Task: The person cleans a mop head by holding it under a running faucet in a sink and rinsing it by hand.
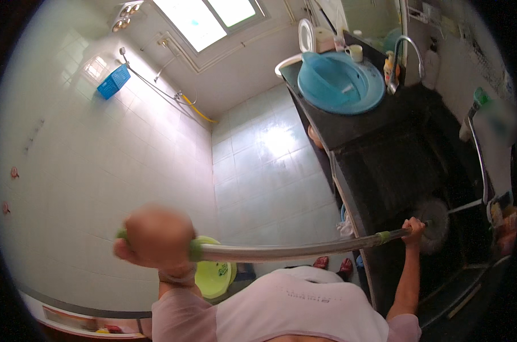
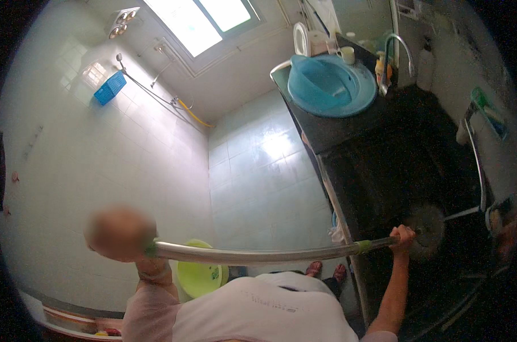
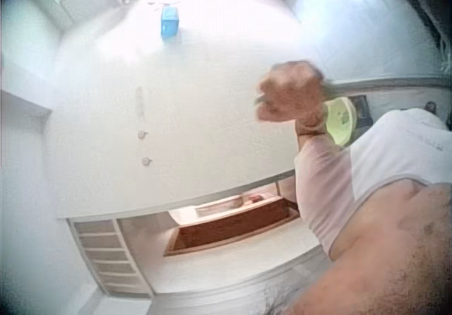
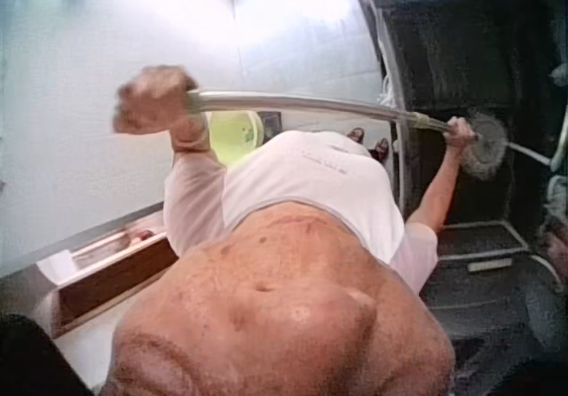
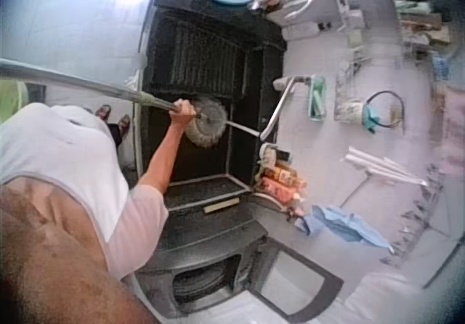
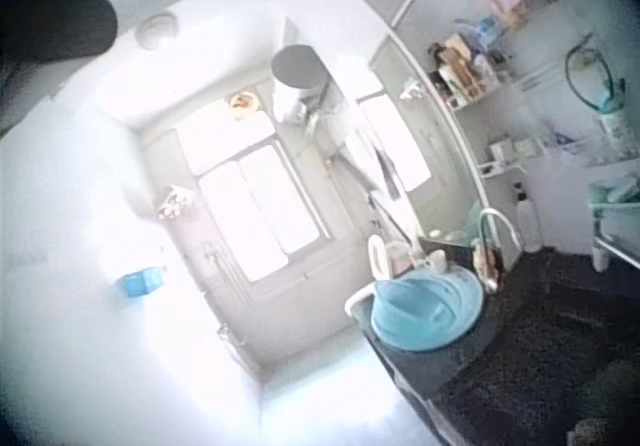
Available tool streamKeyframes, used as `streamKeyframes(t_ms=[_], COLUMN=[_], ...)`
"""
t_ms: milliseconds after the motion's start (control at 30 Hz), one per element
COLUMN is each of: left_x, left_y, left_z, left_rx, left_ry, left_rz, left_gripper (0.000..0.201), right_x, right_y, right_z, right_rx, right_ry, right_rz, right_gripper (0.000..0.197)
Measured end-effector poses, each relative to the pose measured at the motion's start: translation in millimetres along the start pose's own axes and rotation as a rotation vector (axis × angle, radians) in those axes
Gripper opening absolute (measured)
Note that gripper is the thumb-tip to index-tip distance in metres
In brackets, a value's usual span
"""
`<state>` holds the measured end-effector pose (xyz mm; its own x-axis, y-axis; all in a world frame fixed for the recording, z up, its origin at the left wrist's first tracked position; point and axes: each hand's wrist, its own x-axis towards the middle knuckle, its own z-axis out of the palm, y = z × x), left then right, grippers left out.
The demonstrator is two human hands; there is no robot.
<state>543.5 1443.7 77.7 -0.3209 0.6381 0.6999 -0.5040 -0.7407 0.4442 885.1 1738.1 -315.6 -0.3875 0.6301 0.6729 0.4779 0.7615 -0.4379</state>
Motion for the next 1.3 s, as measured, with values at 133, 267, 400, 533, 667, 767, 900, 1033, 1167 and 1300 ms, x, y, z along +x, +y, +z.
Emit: streamKeyframes(t_ms=[133, 267, 400, 533, 667, 767, 900, 1033, 1167, 1300], left_x=[1, 5, -19, 9, 1, 0, 7, 7, 4, -9], left_y=[13, 13, -10, 15, -1, 13, 10, -7, 13, -8], left_z=[41, 25, 28, 21, 13, 11, 17, 11, 21, 17], left_rx=[0.119, -0.037, 0.207, 0.008, 0.091, 0.076, 0.069, 0.185, 0.065, 0.164], left_ry=[-0.035, -0.083, 0.208, -0.064, -0.094, -0.078, -0.104, -0.138, -0.108, -0.136], left_rz=[0.003, -0.016, 0.189, 0.032, -0.029, 0.000, 0.016, -0.091, 0.033, -0.084], left_gripper=[0.032, 0.033, 0.028, 0.039, 0.037, 0.036, 0.037, 0.038, 0.036, 0.038], right_x=[-3, -11, -7, -13, 7, 5, 6, 5, 1, 8], right_y=[-12, 1, 39, -21, 6, -14, -14, 22, -22, 17], right_z=[4, -15, 6, -8, -14, -22, -18, -13, -27, -12], right_rx=[-0.217, -0.126, -0.033, -0.035, -0.031, -0.086, 0.097, -0.113, -0.066, -0.152], right_ry=[-0.250, -0.263, -0.040, -0.143, -0.069, -0.139, -0.131, -0.097, -0.269, -0.118], right_rz=[0.171, 0.040, -0.012, 0.024, 0.032, 0.008, -0.019, 0.005, -0.062, 0.013], right_gripper=[0.036, 0.039, 0.043, 0.054, 0.039, 0.056, 0.057, 0.041, 0.039, 0.036])
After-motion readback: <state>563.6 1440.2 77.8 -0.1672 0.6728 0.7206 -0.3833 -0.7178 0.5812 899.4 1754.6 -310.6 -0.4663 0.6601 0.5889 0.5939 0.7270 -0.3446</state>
